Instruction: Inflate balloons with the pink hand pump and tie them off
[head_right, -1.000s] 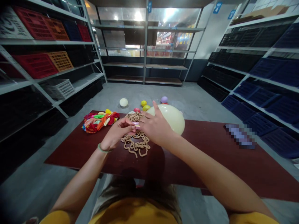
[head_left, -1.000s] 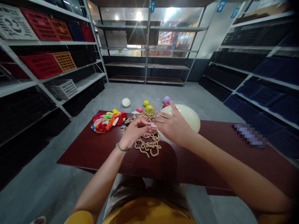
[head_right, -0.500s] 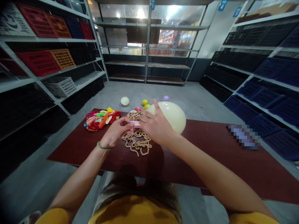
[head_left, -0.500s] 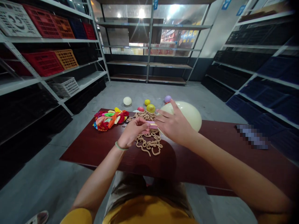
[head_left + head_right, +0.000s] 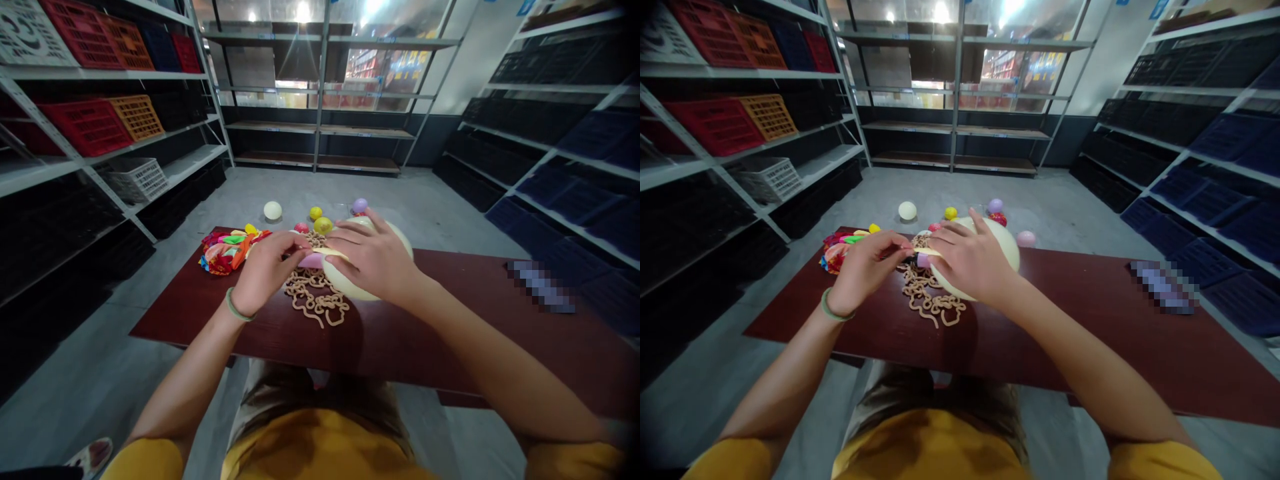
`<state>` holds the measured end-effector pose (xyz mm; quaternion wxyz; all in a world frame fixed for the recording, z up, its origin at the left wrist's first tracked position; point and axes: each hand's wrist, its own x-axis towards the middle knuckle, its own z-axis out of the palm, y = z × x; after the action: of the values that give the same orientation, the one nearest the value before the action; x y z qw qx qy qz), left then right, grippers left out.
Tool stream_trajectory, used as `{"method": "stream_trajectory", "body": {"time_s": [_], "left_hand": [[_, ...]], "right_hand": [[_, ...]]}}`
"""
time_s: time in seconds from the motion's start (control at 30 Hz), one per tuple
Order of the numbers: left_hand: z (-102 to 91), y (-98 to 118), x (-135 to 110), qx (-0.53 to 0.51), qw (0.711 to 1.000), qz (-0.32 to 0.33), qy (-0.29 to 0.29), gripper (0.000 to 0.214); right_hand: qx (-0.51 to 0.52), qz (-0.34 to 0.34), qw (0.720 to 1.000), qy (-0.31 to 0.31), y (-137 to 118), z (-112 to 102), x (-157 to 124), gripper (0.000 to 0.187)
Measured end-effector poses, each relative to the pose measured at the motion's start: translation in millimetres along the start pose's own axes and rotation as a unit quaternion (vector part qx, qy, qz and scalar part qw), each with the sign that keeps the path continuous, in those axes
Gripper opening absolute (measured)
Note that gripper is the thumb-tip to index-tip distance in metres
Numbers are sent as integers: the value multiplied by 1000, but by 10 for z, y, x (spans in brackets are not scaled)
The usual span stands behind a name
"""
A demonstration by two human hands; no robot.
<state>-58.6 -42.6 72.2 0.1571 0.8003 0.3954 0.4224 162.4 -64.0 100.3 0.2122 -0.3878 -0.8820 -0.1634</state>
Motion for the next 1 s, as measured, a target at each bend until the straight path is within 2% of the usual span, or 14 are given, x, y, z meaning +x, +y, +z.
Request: {"method": "stream_trajectory", "body": {"time_s": [0.1,0.2,0.27,0.33,0.4,0.47,0.5,0.63,0.8,1.0], "left_hand": [[-90,-1,29,28,999,12,45,9],[-226,-110,27,50,994,-18,95,10],[-343,-238,2,58,987,-50,138,10],[-457,-379,-38,62,976,-82,190,12],[-548,-508,-86,60,966,-105,230,14],[-605,-612,-134,50,958,-121,256,16],[-623,-655,-155,45,955,-127,265,17],[-650,-780,-221,39,948,-138,283,17],[-611,-822,-254,41,946,-165,275,18],[-478,-798,-237,21,950,-186,252,20]], "right_hand": [[27,22,999,16,-32,-41,51,41],[52,70,994,68,10,-31,-3,48],[80,133,979,134,64,89,-118,44],[108,200,953,201,103,325,-272,34],[151,223,948,171,105,640,-431,28],[216,205,952,68,71,965,-570,26],[230,191,953,41,46,1111,-629,25],[295,141,944,-55,-50,1505,-790,27],[342,141,925,-89,-95,1645,-874,19],[393,223,889,-74,62,1485,-888,20]]}}
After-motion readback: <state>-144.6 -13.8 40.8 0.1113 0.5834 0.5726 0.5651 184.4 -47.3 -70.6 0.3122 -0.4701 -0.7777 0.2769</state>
